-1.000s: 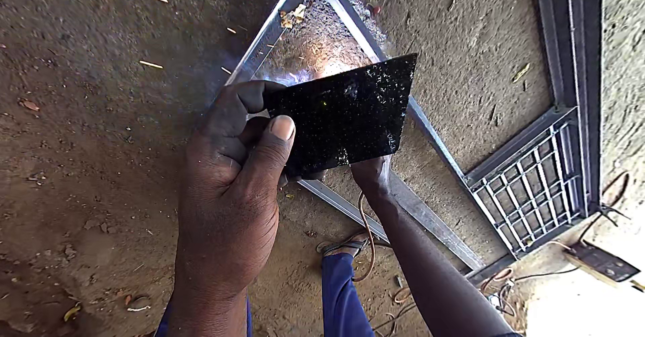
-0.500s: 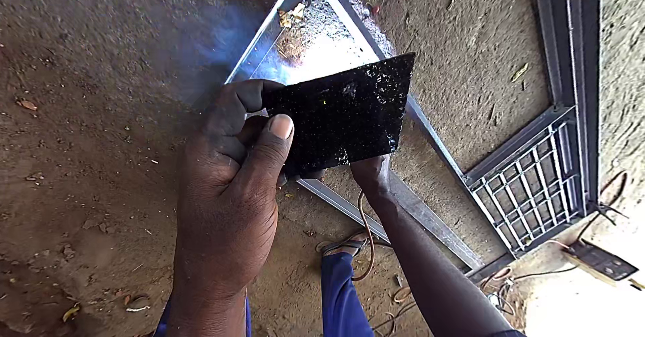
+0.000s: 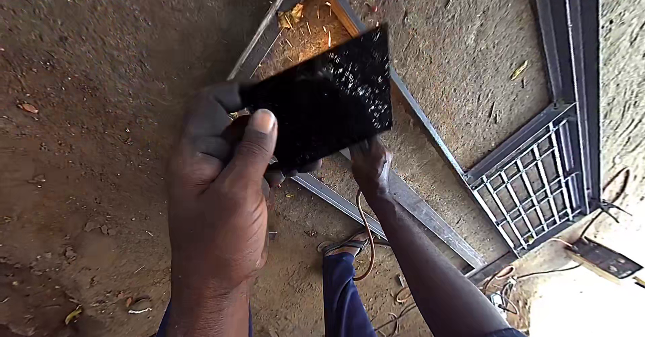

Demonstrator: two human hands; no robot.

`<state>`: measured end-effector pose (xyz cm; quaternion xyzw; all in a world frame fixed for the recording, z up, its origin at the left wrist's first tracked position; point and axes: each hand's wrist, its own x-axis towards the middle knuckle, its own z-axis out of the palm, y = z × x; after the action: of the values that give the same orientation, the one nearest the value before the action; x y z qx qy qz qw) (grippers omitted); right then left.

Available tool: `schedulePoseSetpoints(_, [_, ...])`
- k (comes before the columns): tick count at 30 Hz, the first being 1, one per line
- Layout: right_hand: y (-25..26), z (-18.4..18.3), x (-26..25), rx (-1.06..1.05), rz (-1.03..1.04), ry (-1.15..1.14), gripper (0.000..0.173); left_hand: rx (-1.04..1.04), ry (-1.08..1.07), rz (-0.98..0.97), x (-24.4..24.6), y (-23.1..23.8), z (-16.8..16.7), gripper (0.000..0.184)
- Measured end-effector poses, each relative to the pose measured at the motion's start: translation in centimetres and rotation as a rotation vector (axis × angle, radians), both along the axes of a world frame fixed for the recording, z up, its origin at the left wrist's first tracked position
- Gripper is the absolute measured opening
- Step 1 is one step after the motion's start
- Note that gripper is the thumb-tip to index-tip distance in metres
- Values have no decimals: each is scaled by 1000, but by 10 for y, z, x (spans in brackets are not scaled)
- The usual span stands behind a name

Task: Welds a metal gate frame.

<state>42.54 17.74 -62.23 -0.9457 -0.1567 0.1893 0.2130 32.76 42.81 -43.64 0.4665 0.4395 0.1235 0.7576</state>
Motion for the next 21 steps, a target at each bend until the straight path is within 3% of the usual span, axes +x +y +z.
schedulePoseSetpoints(2, [-2, -1, 3, 18, -31, 49, 52, -64, 13, 121, 0, 2, 0, 27])
schedulePoseSetpoints(8, [-6, -9, 8, 29, -87, 151, 50, -126, 57, 355, 0, 4, 0, 26])
schedulePoseSetpoints(21, [-4, -16, 8, 54, -99, 184, 51, -90, -24, 239, -1, 2, 2, 27])
